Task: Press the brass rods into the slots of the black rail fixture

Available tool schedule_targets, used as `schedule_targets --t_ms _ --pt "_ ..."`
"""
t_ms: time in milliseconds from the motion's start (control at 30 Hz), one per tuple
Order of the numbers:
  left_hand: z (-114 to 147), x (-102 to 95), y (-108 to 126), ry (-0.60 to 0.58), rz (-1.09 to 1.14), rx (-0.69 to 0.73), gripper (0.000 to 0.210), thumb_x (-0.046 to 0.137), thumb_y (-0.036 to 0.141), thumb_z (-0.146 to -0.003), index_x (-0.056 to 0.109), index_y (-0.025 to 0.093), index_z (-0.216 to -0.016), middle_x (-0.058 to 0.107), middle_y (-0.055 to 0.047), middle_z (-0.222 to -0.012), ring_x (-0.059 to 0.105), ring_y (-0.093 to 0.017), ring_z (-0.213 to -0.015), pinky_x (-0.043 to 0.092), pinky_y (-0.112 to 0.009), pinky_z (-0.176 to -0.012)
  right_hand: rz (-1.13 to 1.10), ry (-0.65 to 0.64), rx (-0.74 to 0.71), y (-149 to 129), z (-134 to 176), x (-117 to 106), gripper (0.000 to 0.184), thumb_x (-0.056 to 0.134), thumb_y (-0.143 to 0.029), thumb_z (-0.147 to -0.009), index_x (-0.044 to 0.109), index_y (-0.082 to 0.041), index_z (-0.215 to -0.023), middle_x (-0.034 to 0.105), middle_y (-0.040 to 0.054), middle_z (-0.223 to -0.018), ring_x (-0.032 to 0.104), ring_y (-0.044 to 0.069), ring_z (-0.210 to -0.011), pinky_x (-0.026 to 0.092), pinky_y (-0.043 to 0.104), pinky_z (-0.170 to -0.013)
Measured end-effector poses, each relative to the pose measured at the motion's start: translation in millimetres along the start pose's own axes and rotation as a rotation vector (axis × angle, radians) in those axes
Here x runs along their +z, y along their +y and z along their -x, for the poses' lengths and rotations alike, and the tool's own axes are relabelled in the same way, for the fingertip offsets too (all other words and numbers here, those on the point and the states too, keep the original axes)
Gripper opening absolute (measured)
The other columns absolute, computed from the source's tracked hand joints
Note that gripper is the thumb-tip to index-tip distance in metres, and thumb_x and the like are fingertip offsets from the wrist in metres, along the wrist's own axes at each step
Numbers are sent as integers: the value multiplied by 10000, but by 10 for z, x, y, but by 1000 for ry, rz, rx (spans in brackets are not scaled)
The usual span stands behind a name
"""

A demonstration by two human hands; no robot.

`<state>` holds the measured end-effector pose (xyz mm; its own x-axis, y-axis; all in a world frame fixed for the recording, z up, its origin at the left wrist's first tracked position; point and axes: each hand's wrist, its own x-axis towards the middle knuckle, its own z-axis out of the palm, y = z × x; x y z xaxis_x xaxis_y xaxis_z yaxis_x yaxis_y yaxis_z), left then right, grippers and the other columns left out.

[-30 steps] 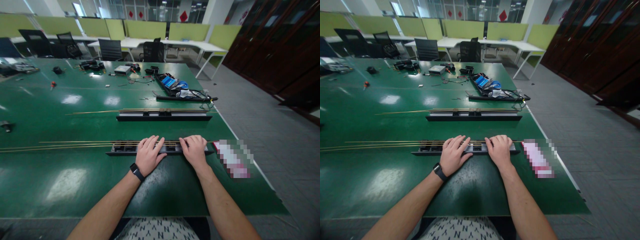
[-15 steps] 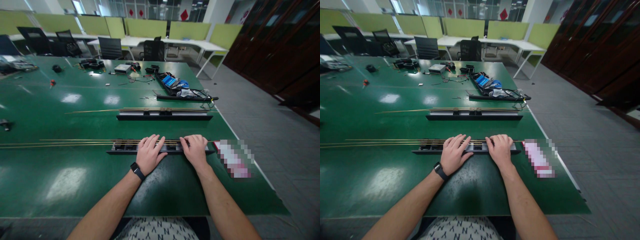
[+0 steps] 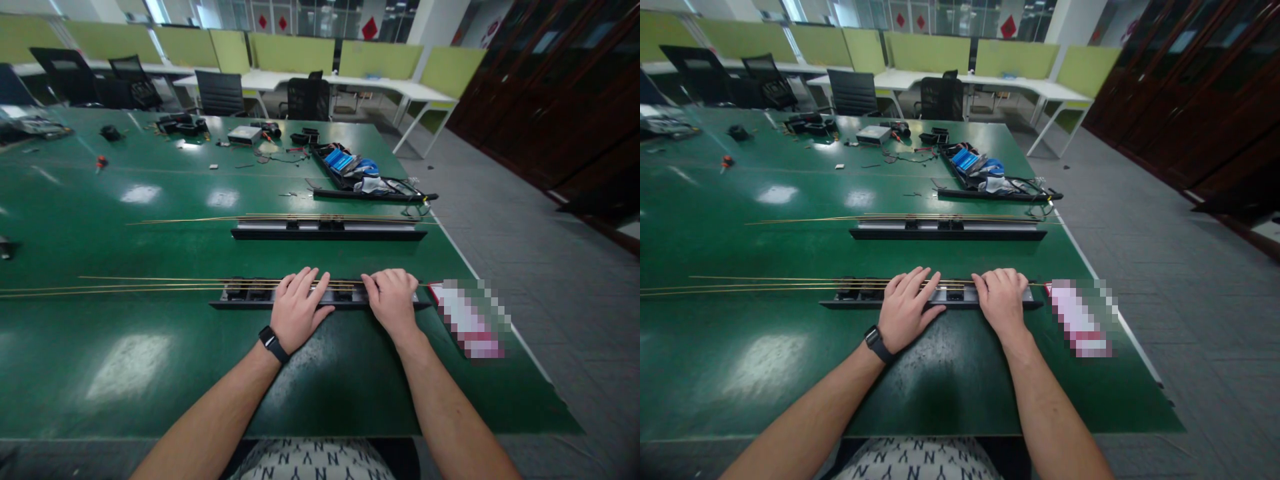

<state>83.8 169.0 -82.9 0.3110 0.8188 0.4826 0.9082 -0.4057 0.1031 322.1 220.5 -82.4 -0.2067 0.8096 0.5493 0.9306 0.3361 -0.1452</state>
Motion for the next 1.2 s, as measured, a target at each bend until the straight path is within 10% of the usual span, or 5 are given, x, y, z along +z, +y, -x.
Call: schedule_targets --t_ms 1200 --pt "0 -8 -2 -11 -7 -4 610 602 530 -967 536 247 -1503 594 -117 -1501 511 -307 -1420 364 -491 -1156 -20 5 -7 17 -10 -30 358 523 -472 -1030 676 -221 -825 727 56 -878 527 236 -955 252 415 -921"
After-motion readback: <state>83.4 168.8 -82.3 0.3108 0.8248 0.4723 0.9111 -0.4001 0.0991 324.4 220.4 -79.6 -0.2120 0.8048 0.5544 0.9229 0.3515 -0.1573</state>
